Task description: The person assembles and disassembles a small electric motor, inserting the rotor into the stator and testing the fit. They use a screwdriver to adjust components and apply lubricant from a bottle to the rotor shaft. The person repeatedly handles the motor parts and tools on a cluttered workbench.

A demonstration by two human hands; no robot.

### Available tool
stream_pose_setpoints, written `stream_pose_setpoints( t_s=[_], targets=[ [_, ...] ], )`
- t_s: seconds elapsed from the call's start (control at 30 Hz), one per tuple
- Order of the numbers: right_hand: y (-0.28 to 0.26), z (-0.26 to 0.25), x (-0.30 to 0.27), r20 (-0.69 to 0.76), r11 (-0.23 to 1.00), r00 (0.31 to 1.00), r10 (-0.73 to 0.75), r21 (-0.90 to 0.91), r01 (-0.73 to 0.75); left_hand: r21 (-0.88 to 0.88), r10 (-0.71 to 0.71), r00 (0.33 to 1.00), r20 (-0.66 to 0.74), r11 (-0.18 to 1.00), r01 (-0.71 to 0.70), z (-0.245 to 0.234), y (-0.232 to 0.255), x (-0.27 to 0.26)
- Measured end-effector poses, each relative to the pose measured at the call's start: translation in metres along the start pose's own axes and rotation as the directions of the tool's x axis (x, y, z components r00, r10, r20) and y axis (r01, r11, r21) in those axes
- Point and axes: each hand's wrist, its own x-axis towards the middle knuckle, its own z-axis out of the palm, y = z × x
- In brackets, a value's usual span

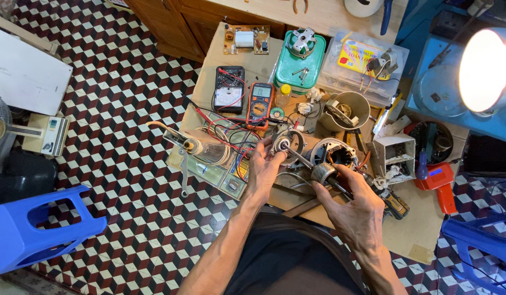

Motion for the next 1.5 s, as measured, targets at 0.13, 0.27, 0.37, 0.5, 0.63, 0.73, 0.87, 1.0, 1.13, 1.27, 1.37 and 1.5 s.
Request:
stream_pose_setpoints(
  t_s=[0.13, 0.27, 0.37, 0.5, 0.63, 0.73, 0.87, 1.0, 1.13, 1.27, 1.37, 1.5],
  targets=[
    [0.001, -0.004, 0.002, 0.056, 0.987, 0.988, -0.145, -0.056, 0.148, 0.014, 0.264, 0.961, 0.087, 0.964, -0.266, -0.002, -0.009, 0.006],
    [0.002, -0.004, 0.005, 0.072, 0.988, 0.987, -0.145, -0.04, 0.148, -0.072, 0.212, 0.971, 0.115, 0.976, -0.204, -0.006, -0.016, 0.011],
    [0.005, 0.0, 0.008, 0.095, 0.988, 0.984, 0.151, -0.006, -0.151, -0.022, 0.203, 0.969, 0.138, 0.979, -0.202, -0.01, -0.018, 0.012],
    [0.012, 0.003, 0.009, 0.143, 0.942, 0.941, 0.306, 0.096, -0.321, 0.005, 0.258, 0.946, 0.196, 0.965, -0.264, -0.006, -0.019, 0.009],
    [0.017, 0.007, 0.006, 0.128, 0.968, 0.97, 0.207, 0.116, -0.222, 0.029, 0.275, 0.941, 0.197, 0.958, -0.286, -0.003, -0.01, 0.002],
    [0.022, 0.008, 0.001, 0.101, 0.971, 0.979, 0.177, 0.147, -0.191, 0.136, 0.282, 0.94, 0.192, 0.941, -0.31, 0.0, 0.002, -0.005],
    [0.035, 0.01, -0.001, 0.15, 0.88, 0.951, 0.272, 0.362, -0.309, 0.287, 0.274, 0.941, 0.198, 0.902, -0.323, 0.003, 0.019, -0.013],
    [0.051, 0.009, -0.001, 0.235, 0.759, 0.876, 0.421, 0.437, -0.482, 0.308, 0.198, 0.958, 0.207, 0.916, -0.256, 0.011, 0.028, -0.02],
    [0.061, 0.006, -0.001, 0.332, 0.59, 0.825, 0.458, 0.581, -0.561, 0.283, 0.269, 0.917, 0.294, 0.892, -0.353, 0.014, 0.037, -0.025],
    [0.056, 0.004, -0.003, 0.222, 0.794, 0.865, 0.45, 0.343, -0.501, 0.322, 0.169, 0.916, 0.364, 0.9, -0.294, 0.009, 0.047, -0.022],
    [0.045, 0.003, -0.003, 0.104, 0.929, 0.975, 0.196, 0.298, -0.218, 0.38, 0.105, 0.922, 0.373, 0.889, -0.255, 0.004, 0.048, -0.017],
    [0.031, -0.002, 0.004, 0.078, 0.96, 0.989, 0.129, 0.239, -0.144, 0.245, 0.069, 0.913, 0.402, 0.953, -0.18, -0.003, 0.038, -0.007]
  ],
)
